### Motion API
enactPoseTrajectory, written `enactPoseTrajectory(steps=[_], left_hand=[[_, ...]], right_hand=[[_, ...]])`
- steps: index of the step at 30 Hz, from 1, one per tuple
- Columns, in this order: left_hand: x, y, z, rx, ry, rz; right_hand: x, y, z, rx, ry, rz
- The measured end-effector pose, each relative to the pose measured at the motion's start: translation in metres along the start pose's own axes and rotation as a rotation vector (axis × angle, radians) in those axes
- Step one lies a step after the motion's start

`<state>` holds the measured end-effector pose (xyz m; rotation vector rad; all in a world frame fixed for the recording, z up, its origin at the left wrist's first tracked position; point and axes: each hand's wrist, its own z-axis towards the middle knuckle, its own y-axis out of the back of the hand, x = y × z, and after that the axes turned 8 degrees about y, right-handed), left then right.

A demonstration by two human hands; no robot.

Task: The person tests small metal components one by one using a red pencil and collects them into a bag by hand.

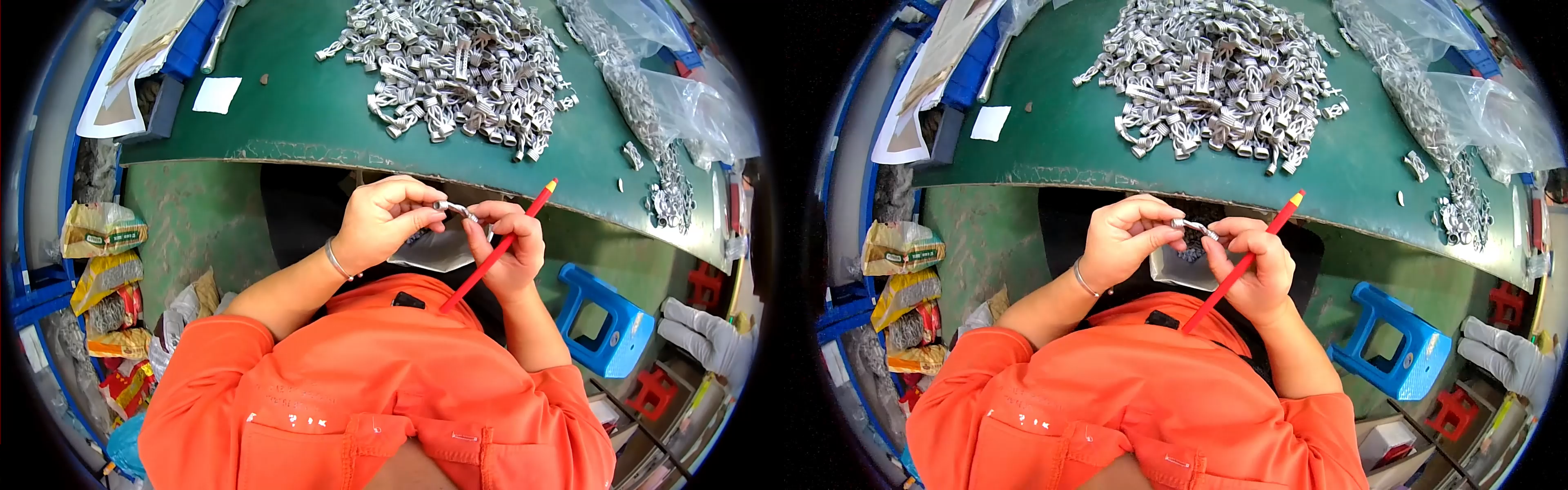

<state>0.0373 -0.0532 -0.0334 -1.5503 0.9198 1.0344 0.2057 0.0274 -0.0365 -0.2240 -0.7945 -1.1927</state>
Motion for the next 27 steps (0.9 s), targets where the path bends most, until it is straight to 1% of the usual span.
enactPoseTrajectory(steps=[1,3,4,5,7,8,9,11,12,13,15,16,17,18,19,20,21,22,24,26,27], left_hand=[[-0.001,0.001,0.0,0.004,-0.006,0.003],[-0.006,0.003,0.004,-0.027,-0.174,0.318],[-0.016,0.006,0.011,-0.04,-0.425,0.616],[-0.022,0.007,0.015,-0.037,-0.509,0.649],[-0.035,0.013,0.028,-0.074,-0.645,0.664],[-0.046,0.015,0.032,-0.118,-0.623,0.657],[-0.049,0.02,0.04,-0.175,-0.672,0.648],[-0.056,0.03,0.05,-0.331,-0.678,0.778],[-0.053,0.032,0.054,-0.4,-0.666,0.737],[-0.051,0.034,0.052,-0.437,-0.567,0.697],[-0.046,0.034,0.055,-0.485,-0.515,0.574],[-0.046,0.036,0.055,-0.49,-0.496,0.58],[-0.046,0.037,0.056,-0.489,-0.512,0.571],[-0.046,0.038,0.057,-0.49,-0.49,0.539],[-0.045,0.039,0.058,-0.489,-0.464,0.51],[-0.042,0.041,0.059,-0.492,-0.458,0.498],[-0.041,0.041,0.06,-0.49,-0.462,0.494],[-0.041,0.042,0.06,-0.487,-0.451,0.481],[-0.041,0.043,0.06,-0.481,-0.433,0.465],[-0.044,0.044,0.06,-0.462,-0.433,0.495],[-0.045,0.044,0.059,-0.443,-0.427,0.52]], right_hand=[[0.001,0.0,0.002,-0.003,0.007,-0.003],[0.003,0.0,0.007,-0.01,0.04,-0.036],[0.003,0.0,0.011,-0.02,0.052,-0.055],[0.008,0.004,0.023,0.021,0.068,-0.107],[0.004,0.011,0.046,0.006,0.092,-0.105],[0.004,0.013,0.067,-0.043,0.111,-0.105],[-0.001,0.016,0.08,-0.096,0.011,-0.046],[0.007,0.019,0.116,-0.114,-0.291,0.2],[0.003,0.022,0.132,0.029,-0.371,0.251],[0.003,0.025,0.152,0.182,-0.549,0.286],[-0.007,0.027,0.199,0.438,-0.708,0.17],[-0.026,0.028,0.219,0.432,-0.67,0.133],[-0.042,0.03,0.246,0.432,-0.58,-0.018],[-0.05,0.028,0.276,0.305,-0.657,0.043],[-0.079,0.035,0.304,0.261,-0.56,0.062],[-0.079,0.026,0.329,-0.029,-0.534,0.071],[-0.083,0.027,0.351,-0.139,-0.506,0.208],[-0.1,0.033,0.37,-0.162,-0.527,0.232],[-0.099,0.039,0.376,-0.192,-0.494,0.26],[-0.094,0.043,0.361,-0.209,-0.486,0.267],[-0.082,0.045,0.344,-0.208,-0.473,0.213]])
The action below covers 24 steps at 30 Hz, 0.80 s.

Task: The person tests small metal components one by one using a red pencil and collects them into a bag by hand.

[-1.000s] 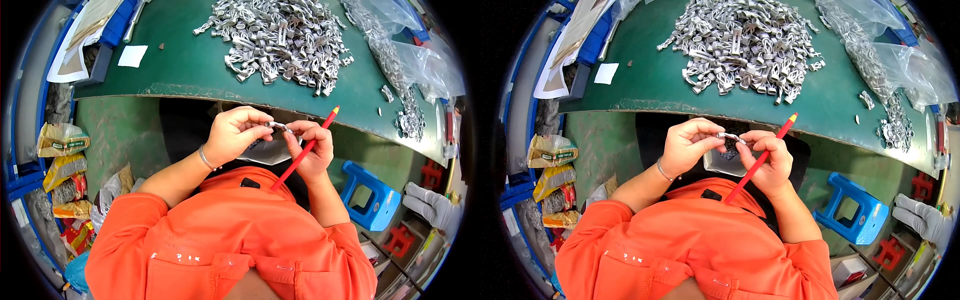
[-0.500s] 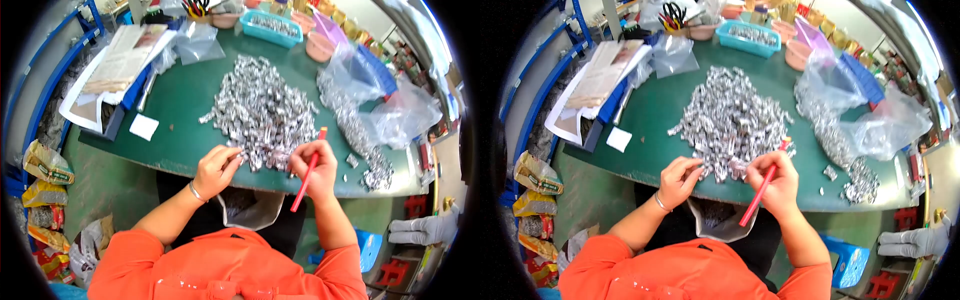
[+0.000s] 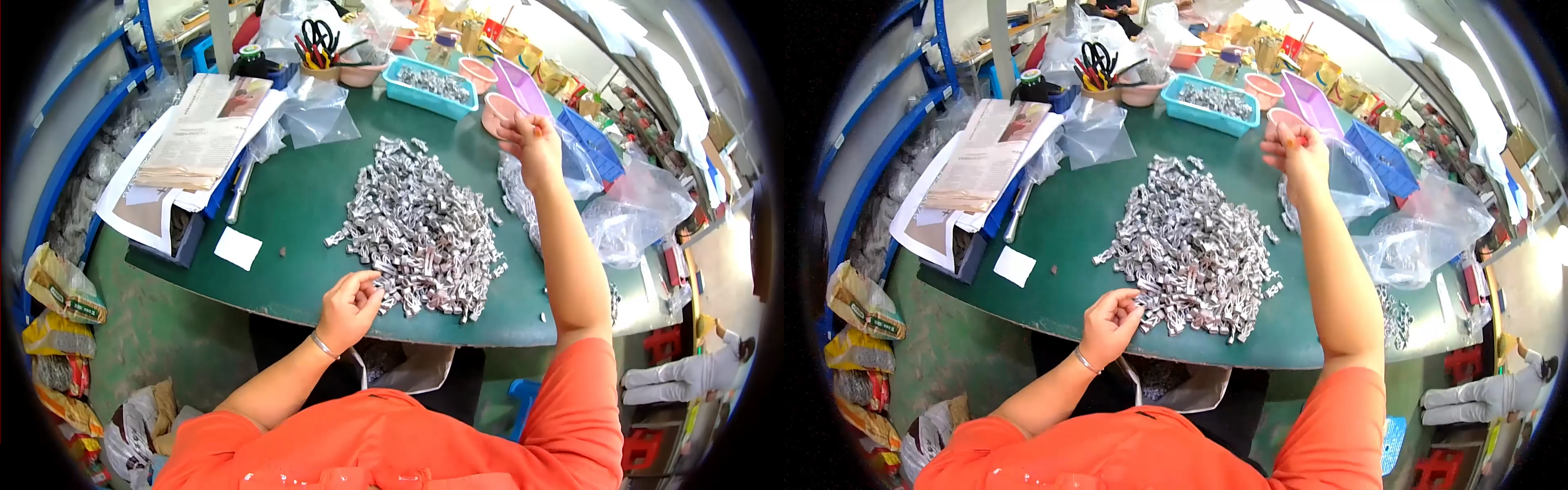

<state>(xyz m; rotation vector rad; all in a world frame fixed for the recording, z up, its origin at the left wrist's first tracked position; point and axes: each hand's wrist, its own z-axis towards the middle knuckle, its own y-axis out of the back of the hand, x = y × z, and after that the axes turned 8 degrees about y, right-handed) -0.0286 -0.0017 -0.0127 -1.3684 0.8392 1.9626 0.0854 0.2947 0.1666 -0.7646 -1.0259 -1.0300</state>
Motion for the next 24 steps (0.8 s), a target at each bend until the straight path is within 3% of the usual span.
enactPoseTrajectory(steps=[2,4,6,10,13,14,16,19,24], left_hand=[[-0.014,0.004,0.003,0.134,0.014,0.112],[-0.011,0.003,0.007,0.202,-0.212,0.234],[-0.006,0.0,0.008,0.241,-0.272,0.307],[-0.006,-0.004,0.004,0.209,-0.252,0.365],[-0.01,-0.008,0.001,0.172,-0.177,0.218],[-0.008,-0.007,0.001,0.158,-0.201,0.215],[-0.006,-0.007,-0.001,0.127,-0.221,0.2],[-0.009,-0.005,-0.008,0.14,-0.216,0.16],[-0.019,-0.009,-0.022,0.216,-0.153,0.079]], right_hand=[[-0.004,0.017,-0.038,-0.01,0.021,-0.048],[-0.011,0.044,-0.077,0.04,0.062,-0.072],[-0.013,0.066,-0.122,0.027,0.03,-0.152],[-0.037,0.088,-0.212,0.117,-0.06,-0.294],[-0.058,0.08,-0.261,0.186,0.079,-0.556],[-0.06,0.071,-0.271,0.173,0.095,-0.567],[-0.069,0.06,-0.277,0.14,0.32,-0.711],[-0.077,0.051,-0.281,0.146,0.423,-0.906],[-0.079,0.058,-0.284,-0.045,0.448,-0.785]])
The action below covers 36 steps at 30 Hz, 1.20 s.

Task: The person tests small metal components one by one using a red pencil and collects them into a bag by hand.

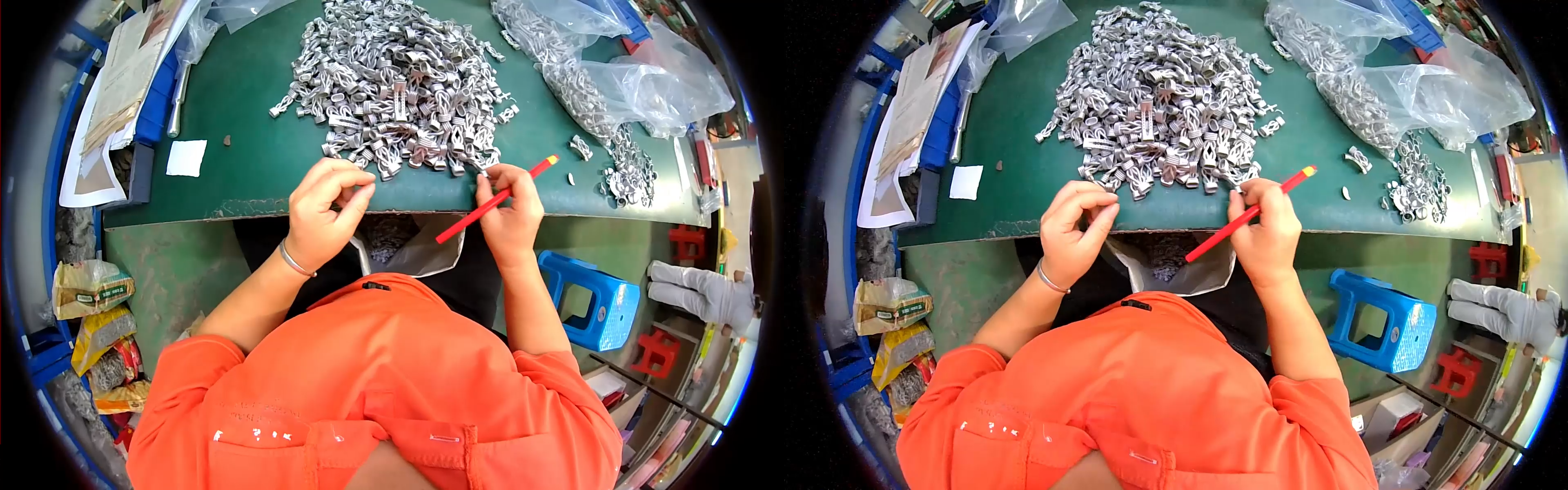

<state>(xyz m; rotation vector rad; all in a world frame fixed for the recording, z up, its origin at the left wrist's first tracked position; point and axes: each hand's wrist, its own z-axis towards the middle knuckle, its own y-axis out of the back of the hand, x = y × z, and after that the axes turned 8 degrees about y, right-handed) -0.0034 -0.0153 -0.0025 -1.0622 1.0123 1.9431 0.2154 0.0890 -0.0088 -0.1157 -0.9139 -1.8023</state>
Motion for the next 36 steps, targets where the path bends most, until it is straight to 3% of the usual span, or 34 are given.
enactPoseTrajectory(steps=[8,12,15,18,20,22,25,32,34,36], left_hand=[[-0.005,-0.023,0.001,0.257,0.187,-0.143],[-0.012,-0.032,0.005,0.313,0.362,-0.278],[-0.017,-0.028,0.005,0.373,0.555,-0.552],[-0.013,-0.022,0.002,0.387,0.596,-0.572],[-0.012,-0.019,-0.002,0.372,0.538,-0.552],[-0.014,-0.016,-0.006,0.343,0.417,-0.46],[-0.013,-0.014,-0.01,0.329,0.284,-0.354],[-0.023,-0.008,-0.012,0.333,0.187,-0.424],[-0.027,-0.003,-0.009,0.377,0.056,-0.256],[-0.022,-0.004,-0.013,0.371,0.061,-0.271]], right_hand=[[0.004,-0.001,-0.014,-0.185,-0.198,0.381],[0.023,-0.005,-0.016,-0.137,-0.205,0.654],[0.035,-0.006,-0.019,-0.044,-0.175,0.772],[0.04,-0.009,-0.018,-0.009,-0.161,0.829],[0.044,-0.01,-0.021,-0.056,-0.357,1.06],[0.046,-0.004,-0.021,0.04,-0.535,1.042],[0.044,-0.005,-0.027,0.073,-0.574,1.119],[0.043,-0.014,-0.037,0.114,-0.41,1.23],[0.043,-0.015,-0.038,0.113,-0.323,1.142],[0.045,-0.015,-0.039,0.104,-0.258,1.048]])
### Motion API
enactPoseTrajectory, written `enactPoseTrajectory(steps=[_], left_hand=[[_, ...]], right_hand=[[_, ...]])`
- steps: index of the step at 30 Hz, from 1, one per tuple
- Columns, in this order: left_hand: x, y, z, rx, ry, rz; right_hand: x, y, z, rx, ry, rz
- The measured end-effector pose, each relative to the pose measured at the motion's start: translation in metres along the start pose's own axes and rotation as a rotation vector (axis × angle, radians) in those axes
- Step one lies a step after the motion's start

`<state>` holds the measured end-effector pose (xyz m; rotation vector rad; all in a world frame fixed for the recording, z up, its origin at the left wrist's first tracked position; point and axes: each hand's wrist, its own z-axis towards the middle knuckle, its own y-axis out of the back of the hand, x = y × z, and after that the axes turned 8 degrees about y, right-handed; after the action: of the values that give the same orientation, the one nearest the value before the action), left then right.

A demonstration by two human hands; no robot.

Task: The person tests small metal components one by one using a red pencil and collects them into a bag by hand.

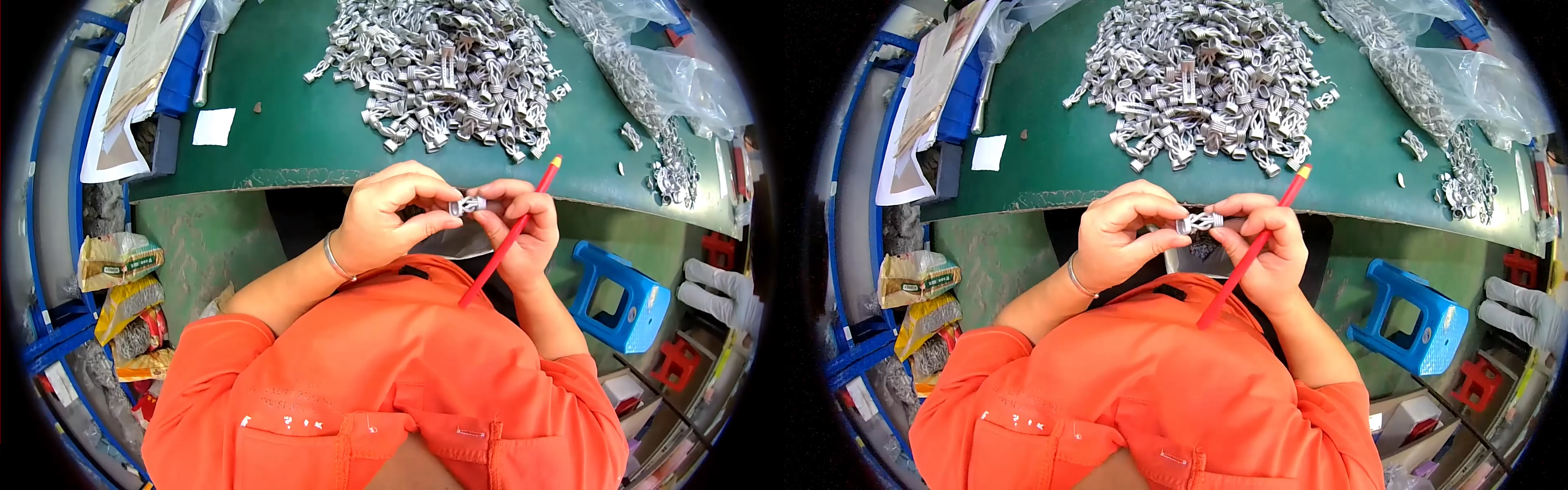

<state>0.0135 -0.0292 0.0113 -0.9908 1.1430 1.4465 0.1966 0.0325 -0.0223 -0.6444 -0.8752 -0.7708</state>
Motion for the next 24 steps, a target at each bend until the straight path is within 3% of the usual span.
enactPoseTrajectory(steps=[4,9,13,16,18,24], left_hand=[[0.013,-0.002,-0.007,-0.025,0.11,-0.136],[0.016,-0.003,-0.011,0.042,0.287,-0.198],[0.018,-0.007,-0.012,0.059,0.315,-0.22],[0.022,-0.004,-0.011,0.054,0.203,0.016],[0.018,-0.004,-0.01,-0.002,0.261,0.04],[0.018,0.0,-0.011,-0.01,0.3,0.018]], right_hand=[[0.003,0.0,0.0,-0.099,0.106,-0.115],[0.009,0.001,0.001,0.008,0.204,-0.208],[0.013,-0.001,0.004,0.061,0.28,-0.322],[0.015,-0.003,0.007,0.096,0.364,-0.391],[0.02,0.0,0.011,0.174,0.314,-0.456],[0.003,0.033,0.035,-0.021,0.298,-1.049]])
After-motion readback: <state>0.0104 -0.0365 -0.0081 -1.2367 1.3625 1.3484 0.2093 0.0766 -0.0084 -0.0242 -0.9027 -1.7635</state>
